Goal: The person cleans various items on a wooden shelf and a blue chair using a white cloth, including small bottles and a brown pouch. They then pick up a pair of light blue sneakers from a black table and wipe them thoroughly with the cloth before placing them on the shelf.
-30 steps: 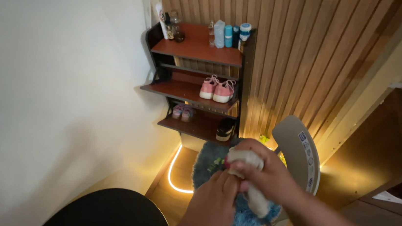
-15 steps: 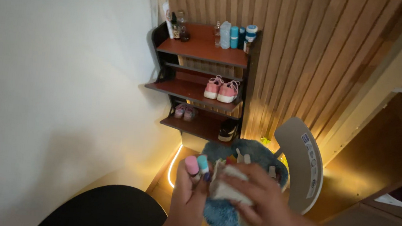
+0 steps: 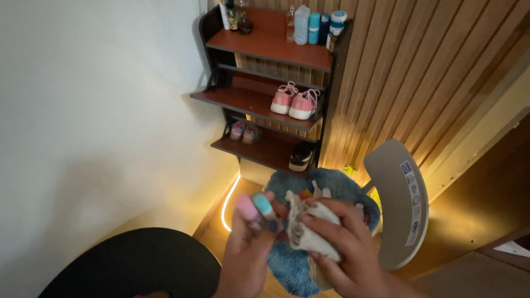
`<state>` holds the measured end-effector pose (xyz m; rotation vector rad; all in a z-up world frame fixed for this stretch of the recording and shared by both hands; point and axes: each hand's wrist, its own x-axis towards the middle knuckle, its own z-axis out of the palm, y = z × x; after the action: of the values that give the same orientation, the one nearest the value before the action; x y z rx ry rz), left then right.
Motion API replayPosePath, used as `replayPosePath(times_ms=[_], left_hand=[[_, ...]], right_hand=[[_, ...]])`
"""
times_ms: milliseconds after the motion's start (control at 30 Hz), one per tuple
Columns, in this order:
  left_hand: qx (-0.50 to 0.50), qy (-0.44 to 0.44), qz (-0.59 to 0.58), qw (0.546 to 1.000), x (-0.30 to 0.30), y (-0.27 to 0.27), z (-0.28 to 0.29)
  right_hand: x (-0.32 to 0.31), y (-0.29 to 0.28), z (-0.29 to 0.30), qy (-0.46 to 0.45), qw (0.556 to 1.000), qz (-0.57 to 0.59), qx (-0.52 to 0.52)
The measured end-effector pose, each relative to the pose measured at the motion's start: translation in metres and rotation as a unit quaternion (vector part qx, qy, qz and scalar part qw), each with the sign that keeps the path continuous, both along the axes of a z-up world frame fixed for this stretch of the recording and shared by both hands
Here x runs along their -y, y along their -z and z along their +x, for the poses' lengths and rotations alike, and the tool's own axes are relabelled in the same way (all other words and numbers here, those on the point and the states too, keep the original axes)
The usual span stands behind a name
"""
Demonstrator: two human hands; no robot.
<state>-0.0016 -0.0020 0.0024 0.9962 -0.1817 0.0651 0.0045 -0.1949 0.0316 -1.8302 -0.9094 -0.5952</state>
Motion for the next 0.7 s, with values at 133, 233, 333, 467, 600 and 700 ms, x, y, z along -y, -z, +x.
replayPosePath(times_ms=[133,233,333,467,600,700], left_hand=[[0.033,0.039,0.084,0.995,0.004,-0.009,-0.008],[0.076,0.032,0.105,0.991,0.008,-0.012,-0.015],[0.069,0.003,0.098,0.993,0.004,-0.015,-0.02],[0.096,-0.01,0.137,0.986,0.007,-0.012,-0.017],[0.11,0.021,0.246,0.963,0.014,-0.012,-0.014],[0.156,0.037,0.346,0.924,0.017,-0.023,-0.01]], right_hand=[[0.008,-0.004,-0.001,0.006,0.999,-0.001,0.038],[0.005,-0.017,-0.004,0.004,0.994,-0.053,0.1],[0.01,-0.011,-0.001,0.028,0.989,-0.068,0.125],[0.016,-0.012,0.001,0.004,0.997,-0.047,0.064],[0.0,-0.046,-0.009,-0.084,0.985,-0.124,0.09],[0.0,-0.049,-0.006,-0.127,0.989,-0.074,0.015]])
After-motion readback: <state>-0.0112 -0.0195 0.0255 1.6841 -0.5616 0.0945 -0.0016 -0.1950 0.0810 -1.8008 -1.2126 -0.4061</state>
